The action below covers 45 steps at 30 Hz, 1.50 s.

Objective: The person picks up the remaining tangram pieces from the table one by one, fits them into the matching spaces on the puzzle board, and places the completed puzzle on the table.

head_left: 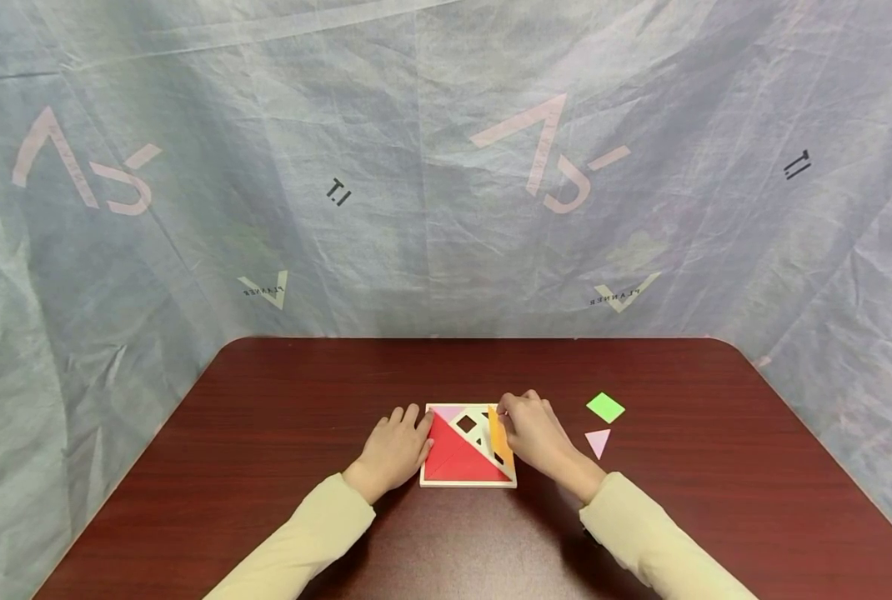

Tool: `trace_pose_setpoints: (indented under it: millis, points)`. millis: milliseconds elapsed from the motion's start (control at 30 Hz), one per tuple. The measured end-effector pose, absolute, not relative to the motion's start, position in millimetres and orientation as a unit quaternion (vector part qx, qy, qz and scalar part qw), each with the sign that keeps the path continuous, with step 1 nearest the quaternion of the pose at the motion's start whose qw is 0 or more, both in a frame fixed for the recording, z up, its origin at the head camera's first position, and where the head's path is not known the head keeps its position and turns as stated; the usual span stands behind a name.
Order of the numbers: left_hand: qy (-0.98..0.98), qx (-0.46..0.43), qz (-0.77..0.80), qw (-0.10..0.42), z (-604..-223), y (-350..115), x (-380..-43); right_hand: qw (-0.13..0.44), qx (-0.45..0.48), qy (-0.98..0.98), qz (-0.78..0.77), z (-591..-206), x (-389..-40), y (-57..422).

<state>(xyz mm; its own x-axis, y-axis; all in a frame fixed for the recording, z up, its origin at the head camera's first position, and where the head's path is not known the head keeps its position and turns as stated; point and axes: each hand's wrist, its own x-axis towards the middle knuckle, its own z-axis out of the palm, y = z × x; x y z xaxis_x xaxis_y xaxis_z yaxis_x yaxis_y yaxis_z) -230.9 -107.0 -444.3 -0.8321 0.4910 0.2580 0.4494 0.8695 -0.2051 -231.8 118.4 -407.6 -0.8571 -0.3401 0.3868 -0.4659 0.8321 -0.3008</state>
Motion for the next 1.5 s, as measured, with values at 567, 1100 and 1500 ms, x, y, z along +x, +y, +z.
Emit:
trace_pose_setpoints:
  millis: [567,1100,1500]
  points:
    - [-0.956,-0.247,0.062,0.147,-444,-107,-231,0.158,0.225,-0.942,0.191,-412,-232,115]
    - [-0.956,-0.245,0.066,0.146,-444,-107,-231,0.155,0.229,-0.943,0.185,-415,-234,117]
    - [-0.956,-0.245,0.067,0.144,-444,-107,-231,0.129,0.214,-0.952,0.179,-420,-235,117]
